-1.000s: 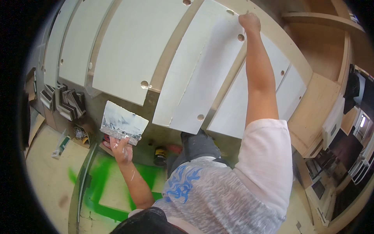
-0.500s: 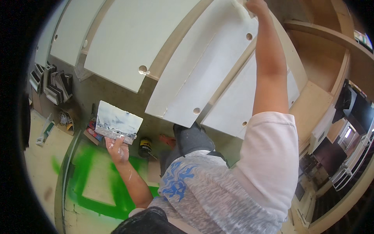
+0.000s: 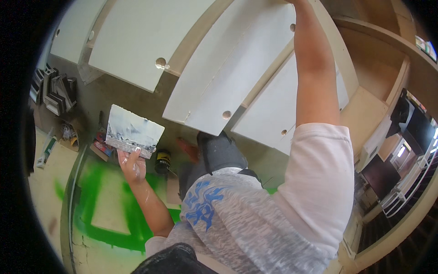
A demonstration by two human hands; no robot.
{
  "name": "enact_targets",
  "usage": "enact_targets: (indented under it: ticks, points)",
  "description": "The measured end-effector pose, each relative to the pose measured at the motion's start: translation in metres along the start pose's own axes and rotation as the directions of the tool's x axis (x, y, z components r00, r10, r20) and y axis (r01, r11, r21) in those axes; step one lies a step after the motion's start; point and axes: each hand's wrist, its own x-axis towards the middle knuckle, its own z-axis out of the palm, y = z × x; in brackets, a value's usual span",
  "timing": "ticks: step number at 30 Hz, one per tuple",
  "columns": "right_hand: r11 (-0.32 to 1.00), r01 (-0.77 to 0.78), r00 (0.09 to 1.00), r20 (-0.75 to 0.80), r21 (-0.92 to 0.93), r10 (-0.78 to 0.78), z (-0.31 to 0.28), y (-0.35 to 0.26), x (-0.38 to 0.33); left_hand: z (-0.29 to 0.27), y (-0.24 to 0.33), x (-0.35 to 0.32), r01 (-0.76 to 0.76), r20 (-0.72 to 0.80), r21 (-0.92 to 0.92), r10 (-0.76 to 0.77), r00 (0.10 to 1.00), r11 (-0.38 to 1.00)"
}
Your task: Applying wood filler to cabinet door surfaces using putty knives.
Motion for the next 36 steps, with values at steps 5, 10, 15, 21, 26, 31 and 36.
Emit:
enact_targets:
  ticks: [5, 10, 15, 21, 26, 31, 36]
  points:
    - [0.988, -0.044, 0.992, 0.121, 0.147, 0.026, -0.001, -0.026, -0.044, -0.006, -0.003, -0.002, -0.030, 0.029, -0.004, 0.030, 0.999, 1.000]
    - [0.974, 0.211, 0.977, -0.025, 0.087, -0.209, 0.013, -0.055, -0.103, -0.028, -0.012, -0.007, -0.025, 0.065, -0.014, 0.026, 0.998, 1.000]
    - [0.966, 0.258, 0.965, 0.037, 0.035, -0.259, 0.018, -0.083, -0.131, -0.022, 0.001, 0.000, -0.014, 0.101, -0.048, 0.018, 0.995, 0.999]
    - [0.961, 0.275, 0.960, 0.044, 0.021, -0.275, 0.026, -0.112, -0.157, -0.019, 0.006, 0.002, -0.025, 0.149, -0.055, 0.033, 0.988, 0.998]
    - [0.987, 0.146, 0.967, 0.199, 0.068, -0.157, 0.024, -0.133, -0.194, -0.025, 0.005, 0.002, -0.089, 0.170, -0.012, 0.089, 0.981, 0.996]
    - [0.955, 0.247, 0.943, 0.184, 0.164, -0.276, 0.022, -0.165, -0.237, -0.031, 0.010, -0.001, -0.085, 0.176, 0.049, 0.075, 0.981, 0.995]
    - [0.915, 0.243, 0.926, 0.203, 0.323, -0.317, 0.022, -0.185, -0.283, -0.035, 0.014, 0.000, -0.102, 0.247, 0.009, 0.096, 0.964, 0.995]
